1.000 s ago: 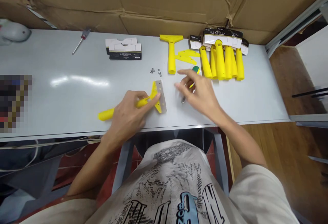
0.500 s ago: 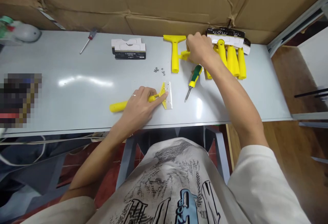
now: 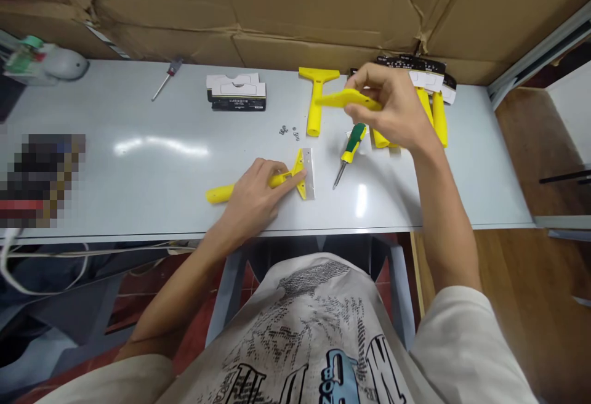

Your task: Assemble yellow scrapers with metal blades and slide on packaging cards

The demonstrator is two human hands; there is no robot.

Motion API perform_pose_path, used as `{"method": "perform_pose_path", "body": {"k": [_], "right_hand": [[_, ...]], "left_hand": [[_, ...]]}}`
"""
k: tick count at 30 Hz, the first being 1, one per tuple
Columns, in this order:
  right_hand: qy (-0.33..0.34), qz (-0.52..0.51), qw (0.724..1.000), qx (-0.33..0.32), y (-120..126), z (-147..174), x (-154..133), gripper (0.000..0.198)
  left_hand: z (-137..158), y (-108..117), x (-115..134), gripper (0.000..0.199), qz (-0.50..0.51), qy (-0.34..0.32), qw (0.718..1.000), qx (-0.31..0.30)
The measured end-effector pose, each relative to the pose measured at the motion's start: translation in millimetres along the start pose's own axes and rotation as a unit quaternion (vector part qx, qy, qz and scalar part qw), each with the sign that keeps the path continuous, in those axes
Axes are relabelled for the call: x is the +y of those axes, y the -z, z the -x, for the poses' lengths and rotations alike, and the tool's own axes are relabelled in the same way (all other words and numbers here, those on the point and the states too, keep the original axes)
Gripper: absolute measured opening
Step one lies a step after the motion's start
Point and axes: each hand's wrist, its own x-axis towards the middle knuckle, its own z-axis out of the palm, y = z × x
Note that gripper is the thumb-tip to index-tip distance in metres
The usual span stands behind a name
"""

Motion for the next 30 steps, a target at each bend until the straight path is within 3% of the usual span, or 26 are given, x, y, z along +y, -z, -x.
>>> {"method": "perform_pose_path", "body": {"k": [2,4,7,9,12,15,19,24,27,30], "right_hand": [[-0.003,-0.073,0.997,0.023,-13,24,-12,0.040],[-0.051,-0.131,0.990,0.030,-29,44,-18,0.039],[-0.113,-0.180,0.977,-0.008,-45,65,-21,0.032],[-0.112,-0.194,0.974,-0.030,-47,73,-20,0.027],[-0.118,-0.217,0.968,-0.045,-46,79,-18,0.031],[-0.187,-0.237,0.953,-0.025,-54,79,-16,0.054],[-0.224,-0.223,0.948,0.023,-78,79,-15,0.043],[-0.220,-0.191,0.955,0.061,-96,80,-15,0.049],[-0.222,-0.196,0.954,0.048,-98,79,-13,0.040],[-0.224,-0.218,0.950,0.014,-99,79,-11,0.042]], "left_hand": [[0,2,0,0.073,0.009,0.006,1.000,0.015],[-1,3,1,0.072,0.008,0.008,0.999,0.032],[-2,4,4,0.070,-0.002,0.004,0.999,0.050],[-2,3,5,0.071,-0.004,0.008,0.999,0.041],[-3,2,7,0.074,0.004,0.018,1.000,0.023],[-5,2,9,0.072,0.015,0.014,0.999,0.030],[-7,1,13,0.068,0.027,0.001,0.998,0.050],[-8,-1,15,0.072,0.033,0.019,0.996,0.075],[-9,-2,15,0.068,0.034,0.025,0.995,0.091],[-10,-3,17,0.052,0.056,0.040,0.993,0.100]]}}
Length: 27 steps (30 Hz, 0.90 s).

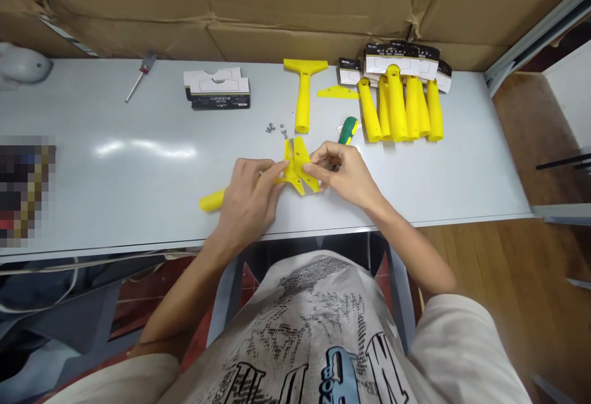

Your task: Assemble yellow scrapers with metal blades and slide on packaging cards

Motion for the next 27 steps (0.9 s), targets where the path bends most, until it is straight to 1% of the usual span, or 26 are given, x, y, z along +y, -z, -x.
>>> {"method": "perform_pose_path", "body": {"k": [2,4,7,9,12,14,16,20,23,25,27], "right_hand": [[-0.004,-0.011,1.000,-0.008,-2,0,0,0.044],[-0.005,-0.013,1.000,0.001,-6,0,0,0.047],[0.004,-0.010,0.999,0.032,-14,0,0,0.051],[0.005,-0.028,0.998,0.049,-18,0,0,0.054],[-0.007,-0.054,0.998,0.039,-20,1,1,0.066],[-0.008,-0.053,0.998,0.014,-20,1,2,0.064],[-0.005,-0.048,0.999,0.002,-20,1,3,0.059],[0.006,-0.012,1.000,0.028,-21,0,6,0.057],[0.017,0.013,0.999,0.028,-25,1,8,0.056],[0.022,0.023,0.999,0.017,-27,2,9,0.053],[0.016,0.035,0.999,-0.015,-26,3,7,0.052]], "left_hand": [[0,-1,1,0.042,0.025,0.013,1.000,0.008],[0,-2,3,0.038,0.048,0.026,0.998,0.017],[-1,-1,5,0.038,0.081,0.041,0.995,0.040],[-3,2,7,0.040,0.112,0.061,0.990,0.053],[-7,5,10,0.037,0.141,0.105,0.982,0.076],[-8,5,11,0.033,0.131,0.116,0.981,0.086],[-9,4,12,0.030,0.120,0.113,0.982,0.088],[-12,1,12,0.031,0.130,0.111,0.981,0.090],[-13,0,10,0.035,0.142,0.119,0.979,0.087],[-14,1,6,0.037,0.157,0.128,0.976,0.079],[-12,5,0,0.036,0.180,0.145,0.971,0.064]]}}
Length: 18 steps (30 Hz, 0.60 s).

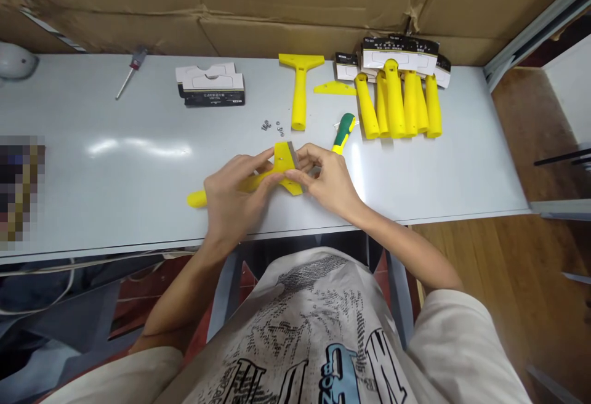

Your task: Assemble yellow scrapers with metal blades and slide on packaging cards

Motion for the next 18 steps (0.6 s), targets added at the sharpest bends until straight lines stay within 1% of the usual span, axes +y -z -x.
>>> {"method": "perform_pose_path", "body": {"k": [2,3,4,5,6,7,8,11,13,14,15,16,18], "right_hand": [[0.005,0.028,0.999,-0.019,7,-3,-5,0.050],[0.027,0.061,0.998,-0.006,12,-8,-9,0.047],[0.063,0.108,0.992,0.024,17,-14,-14,0.041],[0.108,0.169,0.978,0.062,21,-22,-20,0.033],[0.153,0.241,0.954,0.096,24,-32,-26,0.023],[0.181,0.317,0.924,0.110,24,-43,-32,0.016],[0.186,0.391,0.896,0.099,22,-55,-38,0.017],[0.157,0.579,0.800,0.013,7,-87,-50,0.032],[0.158,0.655,0.737,-0.053,-6,-100,-51,0.037],[0.162,0.676,0.715,-0.079,-10,-104,-50,0.039],[0.168,0.687,0.700,-0.095,-13,-106,-48,0.042],[0.174,0.693,0.692,-0.103,-14,-106,-45,0.044],[0.198,0.694,0.684,-0.101,-12,-105,-37,0.045]], "left_hand": [[-1,8,-5,0.035,0.019,0.027,0.999,-0.014],[-1,13,-8,0.034,0.025,0.044,0.999,-0.020],[-1,18,-10,0.034,0.030,0.063,0.997,-0.026],[-1,23,-12,0.035,0.035,0.082,0.996,-0.030],[-1,27,-14,0.036,0.041,0.102,0.993,-0.034],[-1,30,-16,0.038,0.046,0.121,0.991,-0.036],[-1,33,-17,0.040,0.051,0.136,0.989,-0.038],[0,38,-19,0.043,0.062,0.154,0.985,-0.043],[0,38,-18,0.044,0.064,0.154,0.985,-0.048],[0,39,-18,0.044,0.065,0.155,0.985,-0.050],[1,39,-18,0.043,0.065,0.156,0.984,-0.052],[1,39,-18,0.043,0.065,0.157,0.984,-0.053],[1,39,-17,0.042,0.064,0.157,0.984,-0.052]]}}
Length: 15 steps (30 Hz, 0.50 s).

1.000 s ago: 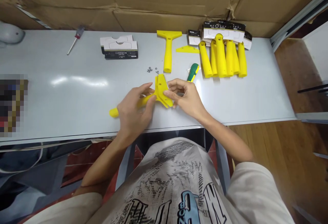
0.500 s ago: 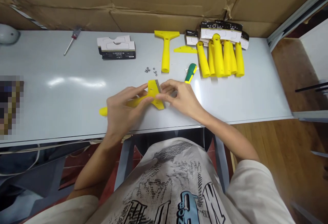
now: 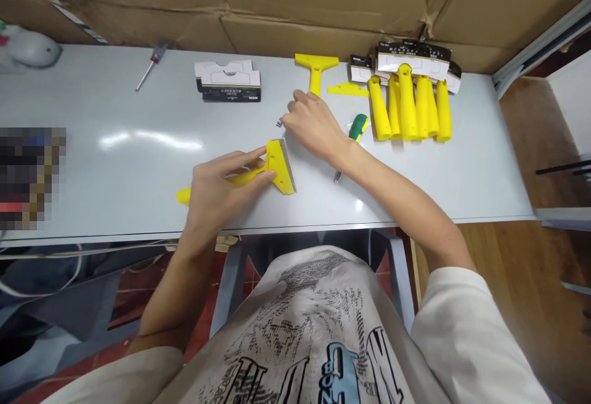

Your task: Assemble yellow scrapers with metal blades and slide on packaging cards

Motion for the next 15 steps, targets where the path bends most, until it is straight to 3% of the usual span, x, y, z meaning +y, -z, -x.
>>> {"method": "perform_pose_path", "body": {"k": [5,11,13,15], "right_hand": [[0.029,0.004,0.998,0.057,-22,3,10,0.044],[0.033,-0.080,0.992,0.094,-33,0,22,0.029],[0.024,-0.137,0.983,0.118,-27,8,24,0.022],[0.004,-0.254,0.954,0.161,-21,20,23,0.018]], "left_hand": [[-2,-1,-1,0.040,-0.003,-0.007,1.000,0.002],[-2,-4,-3,0.034,-0.002,-0.011,1.000,0.009],[-1,-4,-1,0.034,0.003,-0.008,1.000,0.011],[-1,-3,3,0.034,0.015,-0.009,1.000,0.012]]}}
